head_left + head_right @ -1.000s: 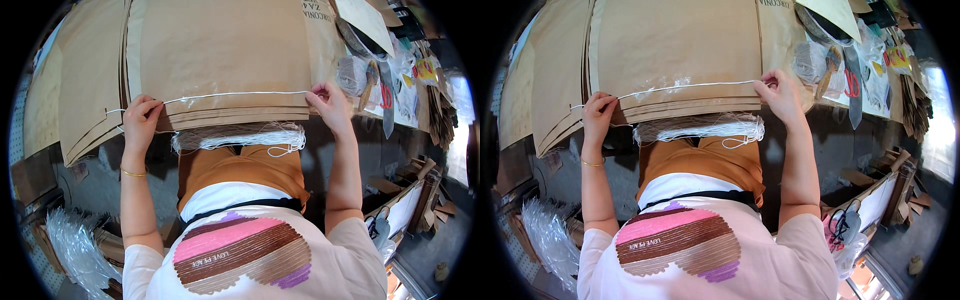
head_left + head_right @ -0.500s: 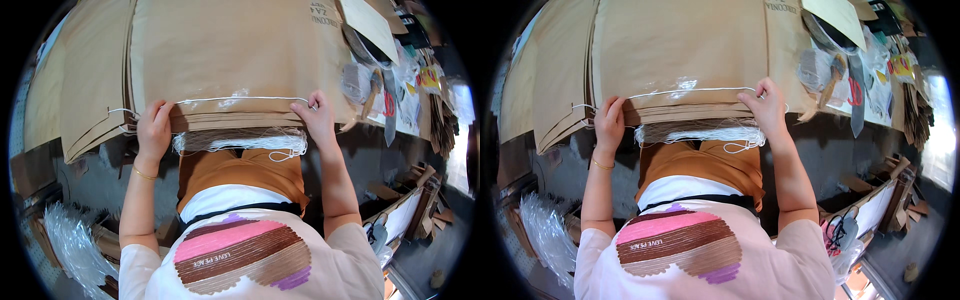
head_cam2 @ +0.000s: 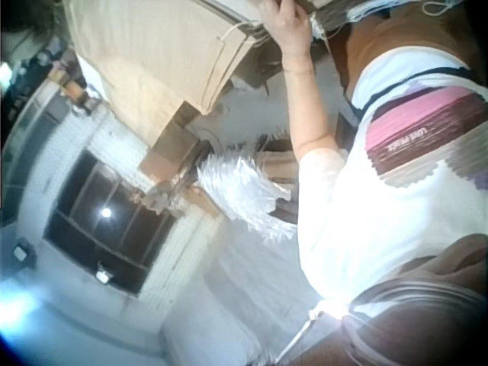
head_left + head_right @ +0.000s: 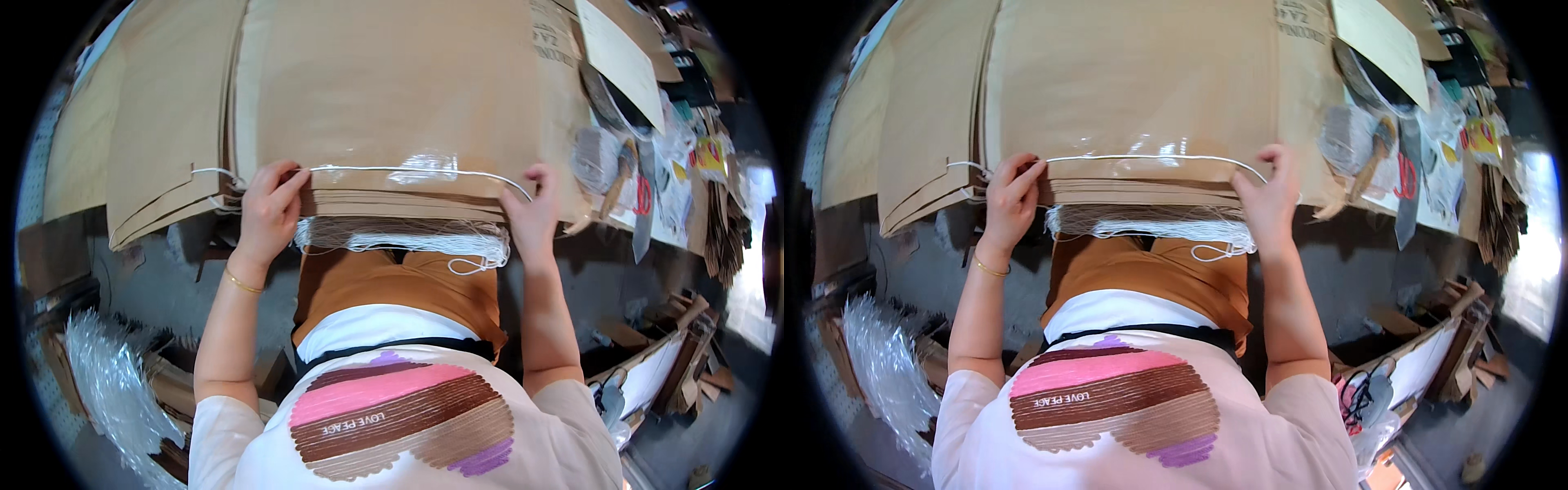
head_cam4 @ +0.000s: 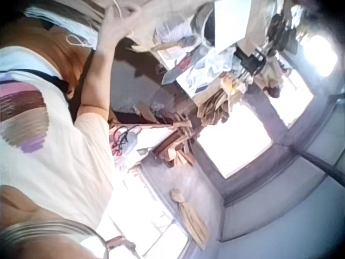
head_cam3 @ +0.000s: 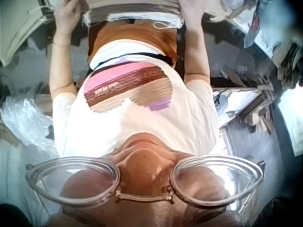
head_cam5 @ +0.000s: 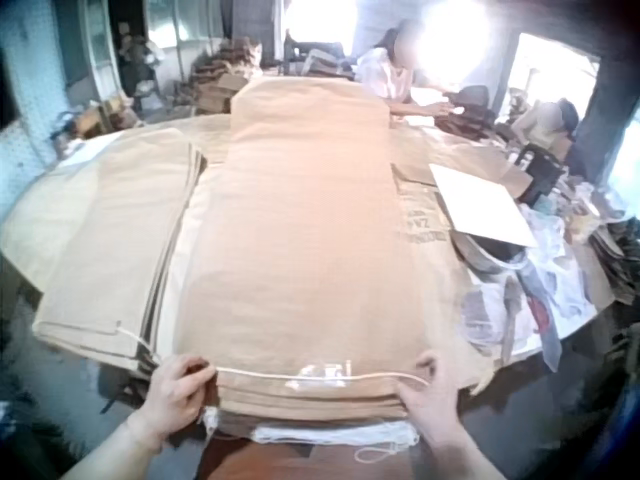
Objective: The person repeatedly applies glue to the edges of flat cardboard pieces using a brush, then presses white string along the glued edges to bind them. The person works on multiple cardboard pieces in a repetitive sequence, handling each piece one at a time.
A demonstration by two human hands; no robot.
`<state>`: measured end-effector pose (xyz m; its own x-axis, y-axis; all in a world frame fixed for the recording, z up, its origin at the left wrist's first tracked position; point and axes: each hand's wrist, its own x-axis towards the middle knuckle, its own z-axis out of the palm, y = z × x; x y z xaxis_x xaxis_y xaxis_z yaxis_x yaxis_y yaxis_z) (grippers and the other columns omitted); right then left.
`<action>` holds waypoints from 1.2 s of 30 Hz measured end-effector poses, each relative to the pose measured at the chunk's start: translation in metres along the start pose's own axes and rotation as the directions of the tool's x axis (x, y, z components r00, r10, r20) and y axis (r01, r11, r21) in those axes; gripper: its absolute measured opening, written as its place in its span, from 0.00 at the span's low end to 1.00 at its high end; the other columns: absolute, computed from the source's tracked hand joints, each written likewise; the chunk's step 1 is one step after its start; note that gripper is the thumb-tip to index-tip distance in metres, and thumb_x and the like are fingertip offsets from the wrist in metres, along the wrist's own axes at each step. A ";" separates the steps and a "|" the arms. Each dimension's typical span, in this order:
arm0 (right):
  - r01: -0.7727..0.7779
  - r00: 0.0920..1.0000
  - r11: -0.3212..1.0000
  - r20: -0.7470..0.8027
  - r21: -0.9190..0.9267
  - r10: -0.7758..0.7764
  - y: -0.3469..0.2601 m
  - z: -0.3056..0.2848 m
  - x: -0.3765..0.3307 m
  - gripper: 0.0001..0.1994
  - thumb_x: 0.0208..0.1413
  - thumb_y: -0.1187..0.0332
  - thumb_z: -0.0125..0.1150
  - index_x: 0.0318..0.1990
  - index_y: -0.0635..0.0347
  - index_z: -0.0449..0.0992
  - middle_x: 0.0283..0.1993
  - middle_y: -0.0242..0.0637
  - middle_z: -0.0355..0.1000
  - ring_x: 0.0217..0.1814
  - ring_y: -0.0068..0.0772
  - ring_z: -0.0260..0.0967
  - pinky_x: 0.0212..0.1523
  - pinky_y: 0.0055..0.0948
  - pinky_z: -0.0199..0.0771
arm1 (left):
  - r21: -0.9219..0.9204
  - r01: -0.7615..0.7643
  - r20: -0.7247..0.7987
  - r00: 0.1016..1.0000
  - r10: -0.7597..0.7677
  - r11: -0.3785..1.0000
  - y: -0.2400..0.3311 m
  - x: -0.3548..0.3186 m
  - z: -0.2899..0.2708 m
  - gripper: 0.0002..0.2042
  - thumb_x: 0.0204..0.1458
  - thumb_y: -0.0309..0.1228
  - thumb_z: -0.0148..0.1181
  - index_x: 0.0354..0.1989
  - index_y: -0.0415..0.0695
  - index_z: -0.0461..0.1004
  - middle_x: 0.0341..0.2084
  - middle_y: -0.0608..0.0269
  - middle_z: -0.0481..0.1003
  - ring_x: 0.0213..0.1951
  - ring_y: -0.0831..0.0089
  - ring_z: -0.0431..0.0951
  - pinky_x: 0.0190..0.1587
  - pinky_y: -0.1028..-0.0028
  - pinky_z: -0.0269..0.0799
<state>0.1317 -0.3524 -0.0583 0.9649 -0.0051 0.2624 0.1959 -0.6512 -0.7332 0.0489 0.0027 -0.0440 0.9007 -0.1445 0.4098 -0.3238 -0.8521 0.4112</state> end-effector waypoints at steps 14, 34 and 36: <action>-0.189 0.920 0.980 0.359 0.054 0.158 -0.028 0.005 0.036 0.05 0.49 0.72 0.64 0.29 0.63 0.76 0.28 0.37 0.71 0.30 0.34 0.69 0.33 0.28 0.69 | -0.102 0.293 0.261 0.930 -0.259 0.951 -0.015 0.029 -0.023 0.09 0.43 0.27 0.65 0.32 0.37 0.76 0.30 0.56 0.73 0.34 0.61 0.73 0.37 0.67 0.69; 0.292 0.941 0.812 0.305 -0.505 -0.149 -0.042 0.033 -0.016 0.41 0.53 0.49 0.57 0.66 0.68 0.50 0.71 0.51 0.45 0.74 0.50 0.39 0.71 0.45 0.36 | 0.487 0.156 0.314 0.887 -0.339 0.859 0.026 0.016 0.006 0.52 0.43 0.60 0.57 0.65 0.29 0.46 0.67 0.41 0.45 0.69 0.50 0.44 0.69 0.59 0.40; 0.217 0.974 0.868 0.162 -0.447 -0.160 -0.026 0.022 -0.013 0.39 0.53 0.54 0.59 0.66 0.69 0.51 0.71 0.52 0.45 0.73 0.52 0.42 0.70 0.45 0.42 | 0.459 0.157 0.266 0.915 -0.304 0.874 0.021 0.009 0.005 0.50 0.45 0.57 0.58 0.65 0.28 0.45 0.67 0.40 0.44 0.69 0.48 0.43 0.69 0.58 0.41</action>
<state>0.1182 -0.3190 -0.0560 0.9364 0.2225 0.2714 0.3017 -0.9055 -0.2984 0.0518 -0.0188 -0.0356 0.9994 -0.0070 0.0328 -0.0086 -0.9987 0.0501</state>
